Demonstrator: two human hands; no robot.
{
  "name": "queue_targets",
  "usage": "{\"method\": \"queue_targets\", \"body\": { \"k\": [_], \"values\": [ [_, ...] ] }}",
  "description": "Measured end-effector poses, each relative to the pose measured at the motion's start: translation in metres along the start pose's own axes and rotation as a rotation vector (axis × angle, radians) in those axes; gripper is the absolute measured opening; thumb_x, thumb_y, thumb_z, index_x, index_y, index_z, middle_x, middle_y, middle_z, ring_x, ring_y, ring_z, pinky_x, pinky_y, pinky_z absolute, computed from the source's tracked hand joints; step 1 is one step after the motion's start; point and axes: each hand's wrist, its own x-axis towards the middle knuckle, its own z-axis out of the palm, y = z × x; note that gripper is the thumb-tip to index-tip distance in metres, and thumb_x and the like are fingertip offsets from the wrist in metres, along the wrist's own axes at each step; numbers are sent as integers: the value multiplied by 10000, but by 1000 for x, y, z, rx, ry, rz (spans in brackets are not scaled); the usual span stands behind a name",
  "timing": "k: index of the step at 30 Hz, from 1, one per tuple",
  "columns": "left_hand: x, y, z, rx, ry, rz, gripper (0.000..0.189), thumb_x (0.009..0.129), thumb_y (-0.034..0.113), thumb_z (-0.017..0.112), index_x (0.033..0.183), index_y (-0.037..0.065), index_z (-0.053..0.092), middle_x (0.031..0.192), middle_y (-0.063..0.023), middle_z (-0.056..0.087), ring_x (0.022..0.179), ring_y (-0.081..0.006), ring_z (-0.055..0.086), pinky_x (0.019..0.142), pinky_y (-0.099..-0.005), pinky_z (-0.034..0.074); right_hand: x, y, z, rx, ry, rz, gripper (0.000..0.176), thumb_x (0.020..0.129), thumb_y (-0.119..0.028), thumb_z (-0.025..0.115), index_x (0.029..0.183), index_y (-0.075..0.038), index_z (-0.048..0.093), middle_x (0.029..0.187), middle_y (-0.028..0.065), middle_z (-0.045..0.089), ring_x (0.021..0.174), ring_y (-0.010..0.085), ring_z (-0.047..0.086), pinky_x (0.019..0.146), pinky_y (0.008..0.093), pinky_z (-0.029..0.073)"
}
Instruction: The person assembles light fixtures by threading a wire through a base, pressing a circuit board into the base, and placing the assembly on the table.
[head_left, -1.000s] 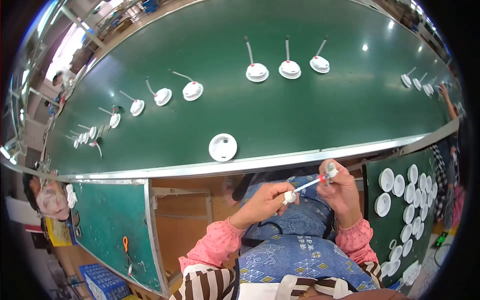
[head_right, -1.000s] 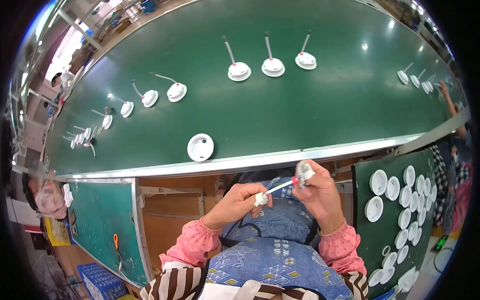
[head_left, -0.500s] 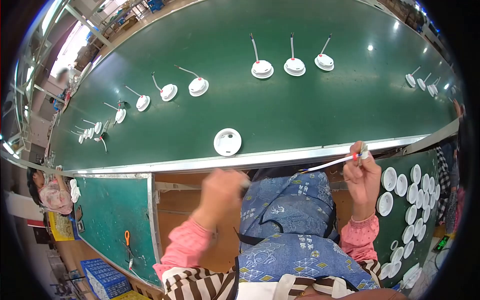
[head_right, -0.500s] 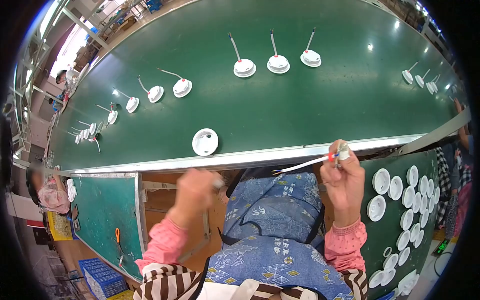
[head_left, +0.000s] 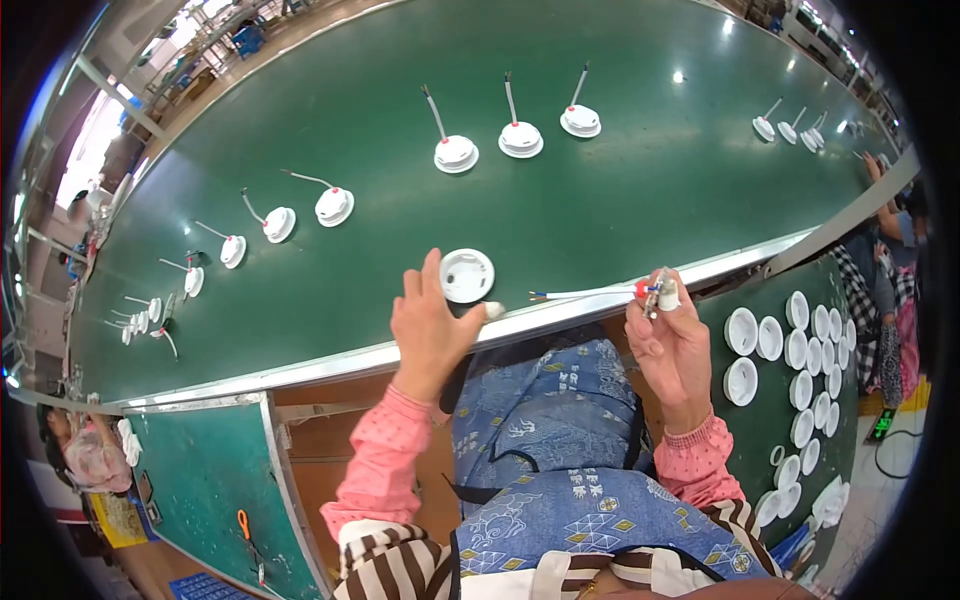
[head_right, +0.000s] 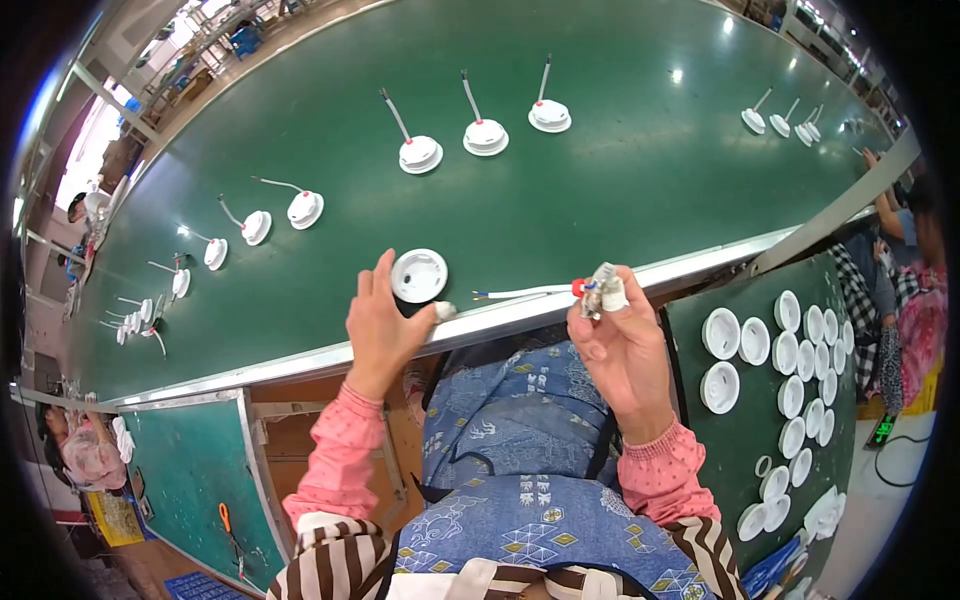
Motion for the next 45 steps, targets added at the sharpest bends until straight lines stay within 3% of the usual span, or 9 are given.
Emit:
{"method": "queue_targets", "body": {
  "k": [2, 5, 8, 9, 12, 19, 45],
  "values": [
    [-8, 7, 6, -86, -81, -33, 995, 623, 432, 888, 1435, 39, 467, 1110, -138, 564, 881, -321, 618, 768, -407, 511, 3, 2, 0, -56, 1, -25, 202, 992, -106, 595, 1179, -44, 553, 1004, 125, 636, 751, 198, 574, 536, 235, 415],
    [2, -5, 9, -201, -81, 65, 1013, 601, 447, 896, 1432, 41, 483, 1135, -130, 562, 921, -314, 596, 808, -414, 490, 10, 8, 5, -132, -29, -49, 177, 991, -113, 607, 1142, -42, 550, 977, 113, 639, 737, 186, 579, 540, 232, 413],
    [21, -6, 17, -130, -47, 260, 971, 589, 437, 898, 1398, 52, 526, 1164, -132, 557, 1011, -311, 562, 867, -438, 457, 19, 22, 11, -223, -47, -75, 150, 994, -113, 608, 1108, -40, 542, 946, 105, 653, 727, 156, 612, 530, 230, 421],
    [23, -3, 21, -137, -95, 251, 900, 585, 405, 896, 1351, 72, 560, 1211, -112, 540, 1138, -304, 506, 908, -445, 398, 23, 28, 11, -258, -49, -86, 150, 995, -112, 607, 1108, -40, 541, 945, 105, 657, 726, 150, 621, 529, 229, 426],
    [24, 5, 27, -153, -113, 253, 844, 576, 405, 901, 1298, 92, 595, 1208, -95, 545, 1127, -300, 510, 897, -433, 397, 29, 37, 20, -348, -70, -89, 137, 1000, -106, 601, 1100, -27, 550, 940, 109, 669, 722, 129, 643, 522, 228, 454],
    [16, 12, 17, -340, -25, 301, 723, 628, 180, 809, 1299, 102, 551, 1197, -93, 562, 1092, -298, 537, 891, -409, 390, 31, 53, 30, -448, -145, -23, 152, 996, -118, 620, 1078, -3, 566, 922, 112, 671, 705, 127, 646, 507, 227, 466],
    [-1, 29, 9, -429, 25, 372, 779, 598, 110, 812, 1321, 70, 524, 1188, -98, 586, 1087, -299, 544, 901, -401, 383, -1, 41, 32, -556, -199, -157, 156, 989, -119, 633, 1048, 20, 593, 895, 100, 655, 677, 114, 639, 474, 213, 452]
  ]
}}
